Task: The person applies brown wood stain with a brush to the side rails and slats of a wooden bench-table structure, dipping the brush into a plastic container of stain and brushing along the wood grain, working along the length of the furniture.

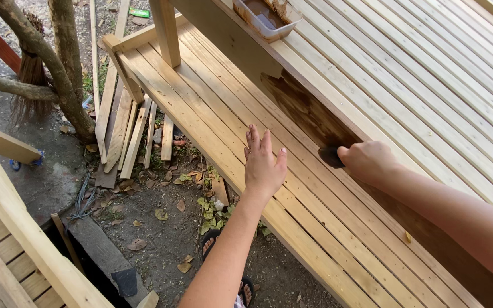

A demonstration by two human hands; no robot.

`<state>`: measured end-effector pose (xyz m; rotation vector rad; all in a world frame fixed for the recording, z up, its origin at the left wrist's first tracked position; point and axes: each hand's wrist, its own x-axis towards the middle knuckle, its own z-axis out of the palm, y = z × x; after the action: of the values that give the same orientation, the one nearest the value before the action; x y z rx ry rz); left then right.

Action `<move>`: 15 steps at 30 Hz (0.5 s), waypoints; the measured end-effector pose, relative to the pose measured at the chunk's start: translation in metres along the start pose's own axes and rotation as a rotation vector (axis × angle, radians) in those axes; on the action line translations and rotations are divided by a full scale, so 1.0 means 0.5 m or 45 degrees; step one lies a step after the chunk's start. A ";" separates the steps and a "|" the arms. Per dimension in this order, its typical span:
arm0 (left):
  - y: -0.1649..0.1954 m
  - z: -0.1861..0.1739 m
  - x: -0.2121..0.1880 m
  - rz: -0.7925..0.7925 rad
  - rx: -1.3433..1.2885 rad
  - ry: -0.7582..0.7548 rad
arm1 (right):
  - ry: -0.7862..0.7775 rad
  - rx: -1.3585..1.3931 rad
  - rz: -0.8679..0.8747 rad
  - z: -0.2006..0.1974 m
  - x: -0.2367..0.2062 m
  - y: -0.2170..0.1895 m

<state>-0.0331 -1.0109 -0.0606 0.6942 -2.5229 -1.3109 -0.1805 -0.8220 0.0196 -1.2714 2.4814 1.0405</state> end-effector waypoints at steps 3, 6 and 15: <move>0.009 0.006 -0.001 0.018 -0.007 -0.003 | 0.039 -0.007 -0.027 -0.031 0.035 -0.012; 0.017 0.007 -0.001 0.044 0.012 -0.017 | 0.135 -0.008 0.016 -0.095 0.125 -0.034; 0.009 0.014 -0.006 0.073 0.025 0.011 | 0.732 0.144 0.165 0.096 -0.036 0.017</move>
<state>-0.0347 -1.0021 -0.0611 0.6255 -2.5326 -1.2635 -0.1834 -0.7755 -0.0040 -1.5646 3.0192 0.5990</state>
